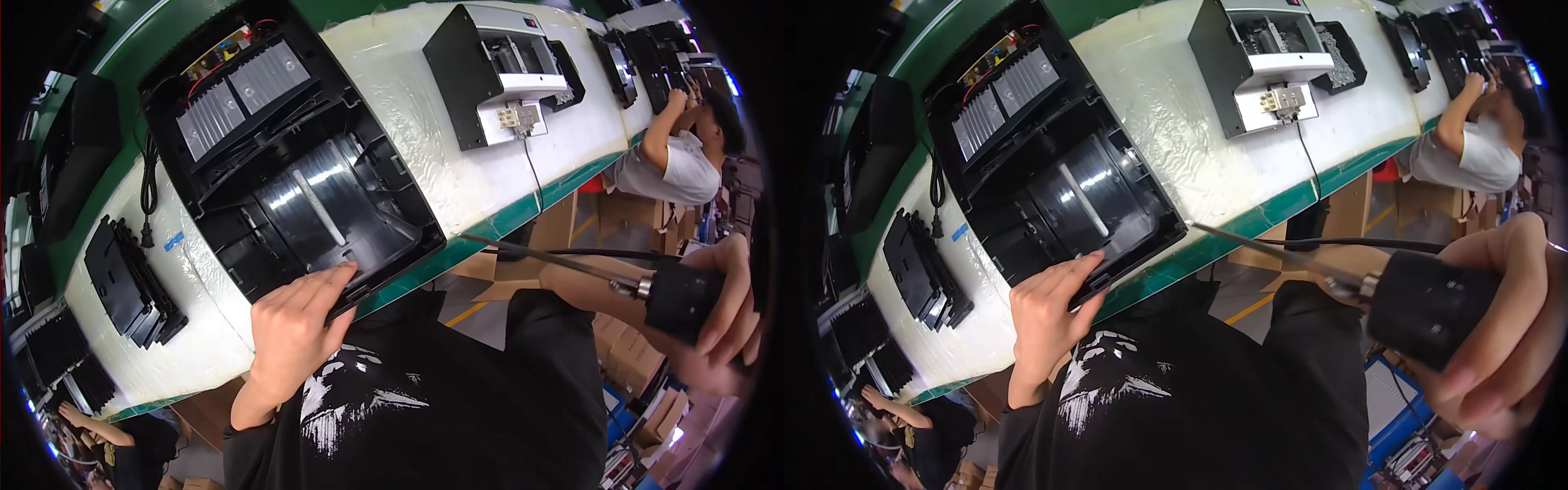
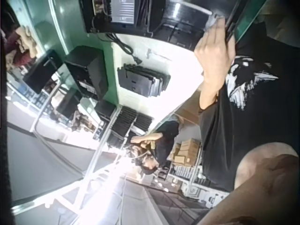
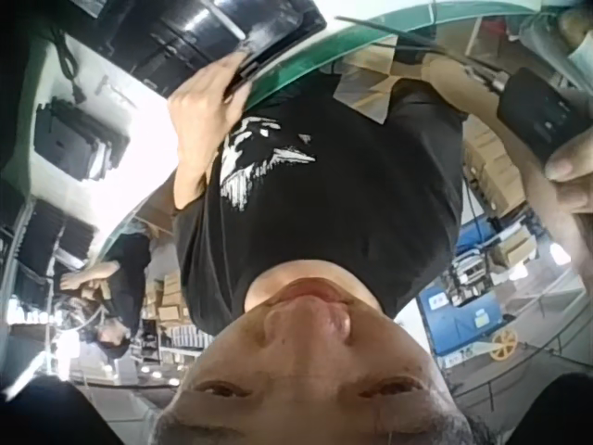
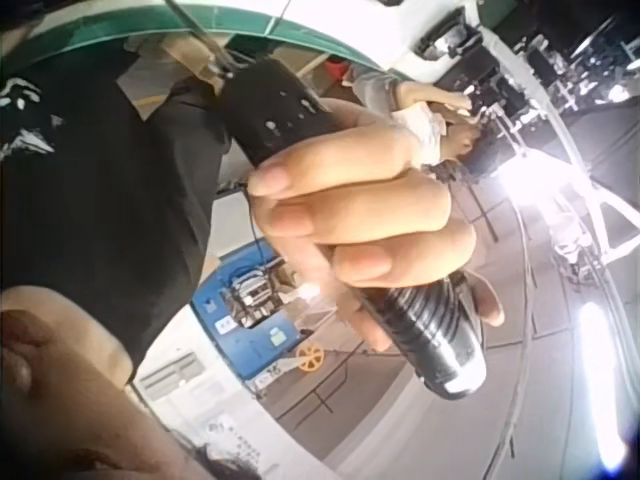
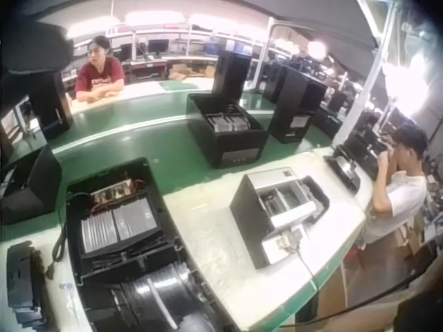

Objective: Assembling the casing and internal components of an electronic device using an electric screwdriver.

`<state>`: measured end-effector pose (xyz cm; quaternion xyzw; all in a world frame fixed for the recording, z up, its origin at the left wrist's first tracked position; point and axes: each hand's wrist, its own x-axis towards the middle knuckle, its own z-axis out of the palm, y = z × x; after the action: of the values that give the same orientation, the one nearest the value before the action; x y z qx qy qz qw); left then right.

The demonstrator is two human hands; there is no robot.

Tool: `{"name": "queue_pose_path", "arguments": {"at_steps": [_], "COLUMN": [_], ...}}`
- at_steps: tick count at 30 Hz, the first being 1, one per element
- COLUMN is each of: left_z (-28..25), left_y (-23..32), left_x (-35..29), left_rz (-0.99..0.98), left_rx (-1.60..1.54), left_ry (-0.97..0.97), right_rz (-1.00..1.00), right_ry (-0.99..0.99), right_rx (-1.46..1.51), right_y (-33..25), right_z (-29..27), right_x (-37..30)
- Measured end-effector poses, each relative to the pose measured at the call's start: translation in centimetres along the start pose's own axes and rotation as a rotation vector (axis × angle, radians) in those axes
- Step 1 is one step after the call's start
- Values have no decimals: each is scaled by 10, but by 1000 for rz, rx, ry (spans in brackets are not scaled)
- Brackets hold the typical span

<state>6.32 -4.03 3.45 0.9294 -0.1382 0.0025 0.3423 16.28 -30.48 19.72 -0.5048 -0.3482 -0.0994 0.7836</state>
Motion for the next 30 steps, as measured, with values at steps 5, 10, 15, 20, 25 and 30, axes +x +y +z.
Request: {"name": "queue_pose_path", "arguments": {"at_steps": [5, 10, 15, 20, 25, 30], "left_z": [1, 0, -1, 0, 0, -1], "left_y": [1, 1, 6, 5, 0, 1], "left_x": [1, 2, 4, 5, 1, 1], "left_rz": [0, -20, -78, -71, -26, -26], "left_rx": [1, -10, -36, -41, -16, -20], "left_ry": [-7, -10, 1, 3, -13, -19], "right_rz": [160, 208, 61, 182, 271, 266], "right_ry": [-451, -125, -191, -222, -250, -153], "right_rx": [288, -21, -70, -60, -4, -22], "right_y": [25, 33, 60, 67, 75, 79], "right_z": [-2, 12, 3, 10, 9, 21], "right_x": [12, -12, -32, -39, -51, -55]}}
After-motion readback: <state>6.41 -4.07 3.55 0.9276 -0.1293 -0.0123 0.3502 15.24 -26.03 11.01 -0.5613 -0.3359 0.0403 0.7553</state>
